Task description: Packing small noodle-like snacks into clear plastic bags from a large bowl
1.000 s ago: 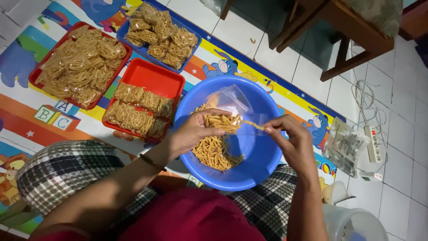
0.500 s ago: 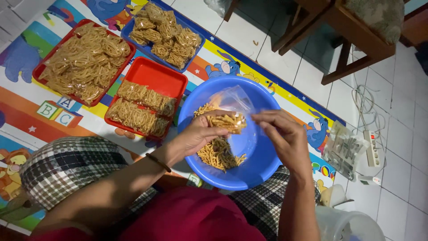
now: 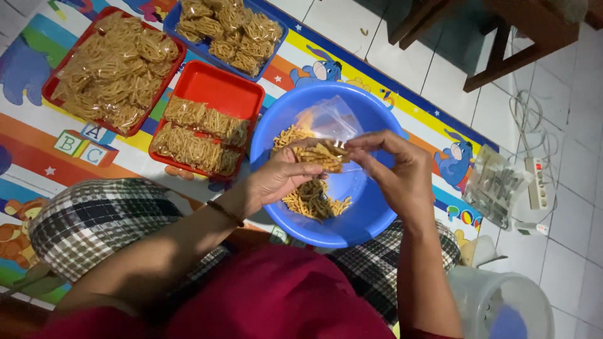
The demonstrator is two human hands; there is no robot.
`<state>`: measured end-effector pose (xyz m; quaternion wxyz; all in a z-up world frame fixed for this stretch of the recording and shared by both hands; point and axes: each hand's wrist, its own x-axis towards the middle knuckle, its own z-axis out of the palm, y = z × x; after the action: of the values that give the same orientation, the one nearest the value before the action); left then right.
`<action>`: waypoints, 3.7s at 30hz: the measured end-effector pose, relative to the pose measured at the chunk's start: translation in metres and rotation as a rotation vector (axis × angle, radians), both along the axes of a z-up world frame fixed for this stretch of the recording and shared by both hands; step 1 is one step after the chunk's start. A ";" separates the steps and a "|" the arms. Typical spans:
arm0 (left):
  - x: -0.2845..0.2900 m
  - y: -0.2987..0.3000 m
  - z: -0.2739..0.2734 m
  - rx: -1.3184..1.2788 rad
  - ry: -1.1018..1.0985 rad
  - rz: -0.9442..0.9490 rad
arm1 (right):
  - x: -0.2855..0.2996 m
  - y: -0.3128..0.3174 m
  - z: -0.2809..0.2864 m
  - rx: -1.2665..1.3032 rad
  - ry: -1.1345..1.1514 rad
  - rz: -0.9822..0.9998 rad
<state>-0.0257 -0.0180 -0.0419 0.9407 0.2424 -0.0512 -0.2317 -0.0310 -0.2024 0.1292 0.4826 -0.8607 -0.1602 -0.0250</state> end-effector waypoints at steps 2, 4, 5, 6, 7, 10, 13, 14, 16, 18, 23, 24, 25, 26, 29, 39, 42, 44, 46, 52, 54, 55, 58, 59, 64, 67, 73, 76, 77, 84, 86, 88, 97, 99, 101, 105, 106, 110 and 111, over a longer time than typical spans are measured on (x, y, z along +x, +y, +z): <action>0.004 0.001 0.002 -0.007 0.009 0.011 | 0.003 -0.004 -0.001 -0.003 0.002 0.009; 0.009 0.004 0.011 -0.094 0.039 -0.017 | 0.010 -0.014 -0.006 0.237 -0.055 -0.022; 0.008 0.009 0.018 -0.093 0.040 -0.013 | 0.012 -0.020 -0.010 0.238 -0.053 -0.018; 0.008 0.014 0.026 -0.111 0.031 0.020 | 0.014 -0.025 -0.014 0.231 -0.102 -0.066; 0.008 0.019 0.034 -0.128 0.021 0.048 | 0.016 -0.031 -0.018 0.223 -0.152 -0.119; 0.019 0.019 0.023 -0.077 -0.088 0.044 | 0.029 -0.043 -0.091 -0.089 0.018 -0.002; 0.022 0.019 0.022 -0.087 -0.057 0.077 | 0.014 -0.025 -0.137 -0.308 0.280 0.123; 0.020 0.017 0.017 -0.087 -0.054 0.079 | 0.014 -0.024 -0.154 -0.309 0.283 0.125; 0.021 0.015 0.008 -0.031 -0.076 0.116 | 0.017 -0.019 -0.189 -0.722 0.297 0.103; 0.023 0.021 0.016 -0.015 -0.101 0.114 | 0.018 -0.025 -0.228 -0.774 0.300 0.100; 0.031 0.026 0.023 0.052 -0.104 0.162 | 0.022 -0.027 -0.244 -0.751 0.245 0.131; 0.034 0.024 0.017 0.057 -0.102 0.164 | 0.023 -0.029 -0.242 -0.725 0.237 0.121; 0.037 0.023 0.010 0.061 -0.100 0.169 | 0.024 -0.031 -0.242 -0.699 0.227 0.115; 0.035 0.021 0.012 0.058 -0.108 0.179 | 0.020 -0.028 -0.213 -0.704 0.215 0.121; 0.029 0.017 0.018 0.084 -0.111 0.237 | 0.008 -0.029 -0.140 -0.343 0.154 0.101; 0.016 0.006 0.039 0.224 -0.209 0.202 | 0.007 -0.060 -0.025 -0.116 -0.261 -0.220; 0.011 0.002 0.038 0.254 -0.233 0.178 | 0.012 -0.045 -0.032 -0.154 -0.262 -0.119; 0.010 0.003 0.036 0.272 -0.230 0.175 | 0.014 -0.037 -0.036 -0.123 -0.214 -0.069; 0.009 0.005 0.036 0.250 -0.246 0.136 | 0.014 -0.032 -0.038 -0.068 -0.107 -0.039; 0.009 0.008 0.027 0.248 -0.260 0.116 | 0.019 -0.024 -0.047 -0.012 -0.043 -0.010; 0.007 0.007 0.027 0.243 -0.253 0.118 | 0.015 -0.013 -0.036 0.015 -0.049 -0.035; 0.007 0.006 0.027 0.236 -0.249 0.118 | 0.013 -0.007 -0.030 0.041 -0.059 -0.062; 0.010 0.004 0.028 0.229 -0.249 0.100 | 0.012 -0.007 -0.038 0.116 -0.058 -0.149; 0.008 0.005 0.033 0.230 -0.249 0.098 | 0.011 -0.004 -0.038 0.116 -0.058 -0.151; 0.006 0.004 0.038 0.181 -0.203 0.126 | 0.006 0.003 -0.046 0.177 -0.064 -0.181; 0.010 0.005 0.026 0.196 -0.223 0.124 | 0.013 -0.010 -0.058 0.066 -0.083 -0.021; 0.023 0.015 0.028 0.174 -0.197 0.167 | 0.021 -0.021 -0.052 0.371 -0.047 -0.142; 0.029 0.022 0.018 0.177 -0.202 0.233 | 0.038 -0.033 -0.106 0.062 0.066 -0.035; 0.027 0.022 0.025 0.177 -0.200 0.230 | 0.037 -0.029 -0.123 0.062 0.068 -0.038; 0.022 0.024 0.046 0.266 -0.199 0.229 | 0.057 -0.018 -0.225 -0.786 0.101 0.202; 0.023 0.020 0.044 0.274 -0.220 0.217 | 0.061 -0.014 -0.230 -0.894 0.058 0.236; 0.023 0.016 0.038 0.255 -0.164 0.230 | 0.056 0.001 -0.208 -0.846 0.033 0.274; 0.020 0.020 0.041 0.221 -0.181 0.195 | 0.014 -0.024 -0.134 -0.132 0.089 -0.034; 0.020 0.019 0.040 0.224 -0.178 0.190 | 0.012 -0.051 -0.106 -0.020 0.063 -0.104; 0.017 0.018 0.043 0.227 -0.176 0.174 | 0.008 -0.071 -0.083 0.094 0.038 -0.186; 0.015 0.013 0.042 0.272 -0.177 0.163 | -0.001 -0.073 -0.048 0.283 -0.107 -0.336; 0.015 0.012 0.038 0.294 -0.200 0.151 | -0.003 -0.067 -0.039 0.266 -0.129 -0.324; 0.011 0.008 0.042 0.309 -0.227 0.148 | 0.002 -0.045 -0.038 0.247 -0.183 -0.257; 0.009 0.007 0.043 0.299 -0.203 0.155 | 0.003 -0.043 -0.041 0.245 -0.181 -0.238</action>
<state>-0.0162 -0.0107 0.0010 0.8993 0.4047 -0.0922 -0.1380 -0.0281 -0.2451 0.0885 0.5612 -0.8025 -0.0958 -0.1785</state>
